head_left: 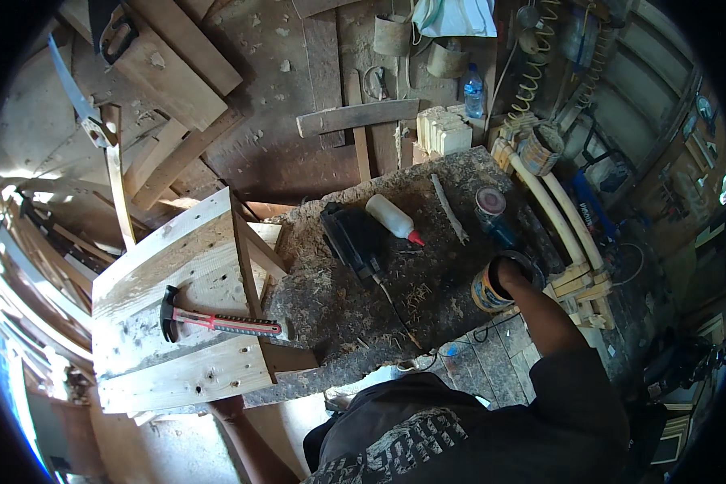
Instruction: The person hammers nails into wooden boards to assemble a wooden stool, then drives the nail heads deeper into the wood using a metal punch and the hammer.
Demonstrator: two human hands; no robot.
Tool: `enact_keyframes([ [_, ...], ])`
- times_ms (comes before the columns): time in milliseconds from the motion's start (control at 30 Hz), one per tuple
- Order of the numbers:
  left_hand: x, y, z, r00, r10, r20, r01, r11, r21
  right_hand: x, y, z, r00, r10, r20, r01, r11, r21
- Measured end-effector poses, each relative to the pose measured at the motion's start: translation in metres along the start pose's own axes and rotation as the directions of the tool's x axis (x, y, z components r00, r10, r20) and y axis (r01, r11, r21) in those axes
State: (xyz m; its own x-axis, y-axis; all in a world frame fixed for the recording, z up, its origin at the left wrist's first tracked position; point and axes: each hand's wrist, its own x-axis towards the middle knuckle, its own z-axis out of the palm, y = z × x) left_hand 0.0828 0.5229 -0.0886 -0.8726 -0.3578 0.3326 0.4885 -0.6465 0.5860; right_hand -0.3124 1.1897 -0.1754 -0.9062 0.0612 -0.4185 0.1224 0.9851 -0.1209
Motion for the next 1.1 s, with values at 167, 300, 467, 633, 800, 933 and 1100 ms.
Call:
enact_keyframes([
  [167, -0.002, -0.006, -0.005, 0.998, 0.039, -0.050, -0.039, 0.999, 0.003, 0.046, 0.036, 0.038, 1.000, -0.004, -0.029, 0.000, 0.988, -0.153],
  [300, -0.005, -0.004, 0.007, 0.991, 0.049, -0.125, -0.042, 0.997, 0.058, 0.047, 0.029, 0.039, 0.988, -0.040, -0.152, 0.020, 0.991, -0.130],
  [467, -0.011, 0.003, 0.019, 0.979, -0.045, -0.198, 0.068, 0.991, 0.111, -0.041, -0.022, -0.033, 0.974, -0.024, -0.226, 0.003, 0.996, -0.091],
  [633, -0.040, -0.003, 0.016, 0.940, -0.176, -0.292, 0.240, 0.950, 0.200, -0.090, -0.020, -0.065, 0.929, -0.091, -0.360, 0.081, 0.996, -0.043],
  [800, -0.049, -0.001, 0.046, 0.762, -0.489, -0.424, 0.646, 0.607, 0.462, -0.104, -0.012, -0.086, 0.971, -0.048, -0.235, 0.168, 0.834, 0.525],
  [933, -0.076, -0.006, 0.010, 0.638, -0.528, -0.560, 0.694, 0.080, 0.715, -0.119, -0.013, -0.103, 0.983, -0.055, -0.176, 0.183, 0.428, 0.885],
  [1100, -0.061, -0.006, 0.087, 0.536, -0.665, -0.520, 0.535, -0.209, 0.819, -0.194, -0.086, -0.144, 0.950, -0.268, -0.158, 0.227, 0.249, 0.941],
])
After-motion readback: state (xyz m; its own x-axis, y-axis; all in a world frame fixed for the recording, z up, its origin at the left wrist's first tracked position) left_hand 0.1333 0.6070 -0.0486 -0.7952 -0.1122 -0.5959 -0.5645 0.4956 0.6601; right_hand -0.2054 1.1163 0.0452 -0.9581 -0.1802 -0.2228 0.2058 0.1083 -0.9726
